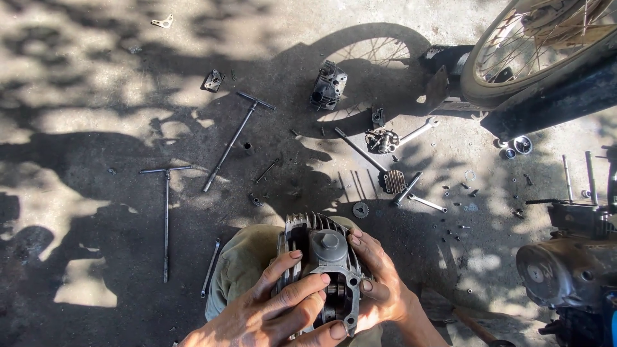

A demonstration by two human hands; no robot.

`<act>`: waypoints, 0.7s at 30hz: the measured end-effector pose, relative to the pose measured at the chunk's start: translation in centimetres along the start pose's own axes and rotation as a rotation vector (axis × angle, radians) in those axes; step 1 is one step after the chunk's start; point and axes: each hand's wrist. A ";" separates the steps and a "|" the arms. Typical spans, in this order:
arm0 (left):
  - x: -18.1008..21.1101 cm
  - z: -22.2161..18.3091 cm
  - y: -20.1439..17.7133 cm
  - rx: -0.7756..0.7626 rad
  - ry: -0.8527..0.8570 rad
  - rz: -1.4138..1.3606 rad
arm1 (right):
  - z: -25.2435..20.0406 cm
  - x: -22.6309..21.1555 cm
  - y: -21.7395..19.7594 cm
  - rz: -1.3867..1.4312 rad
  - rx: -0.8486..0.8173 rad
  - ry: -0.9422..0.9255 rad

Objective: Inspecting and disassembling components of a motorcycle engine, specifically focusing on the cylinder head and valves.

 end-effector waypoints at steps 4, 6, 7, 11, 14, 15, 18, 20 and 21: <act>0.6 0.2 -0.5 -0.010 -0.054 -0.052 | 0.0 -0.1 0.0 0.007 -0.018 0.023; 0.0 -0.3 0.2 0.037 -0.008 -0.006 | -0.3 -0.2 0.0 -0.002 -0.017 0.025; -0.3 -0.5 0.6 0.084 0.037 0.040 | -0.5 -0.3 0.0 -0.012 -0.016 0.028; 0.0 -0.7 0.2 -0.081 -0.048 -0.034 | -0.1 -0.1 0.2 -0.002 0.007 0.012; 0.0 -0.3 0.6 0.133 0.004 0.045 | 0.1 -0.2 0.1 0.011 -0.016 0.045; 0.0 -0.4 0.5 0.121 -0.003 0.027 | 0.2 -0.1 0.2 0.009 -0.007 0.039; 0.0 -0.4 0.5 0.118 -0.013 0.005 | 0.7 0.0 0.3 0.010 0.010 0.039; 0.1 -0.3 0.3 0.128 -0.018 0.002 | 1.5 -0.2 0.5 0.015 0.018 0.046; 0.1 -0.3 0.1 0.084 -0.037 -0.045 | 2.0 -0.4 0.7 0.025 0.049 0.070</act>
Point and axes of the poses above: each hand's wrist, its own z-axis towards the middle knuckle, its own y-axis out of the palm, x = y × z, and after that the axes turned 15 degrees about -y, right-handed
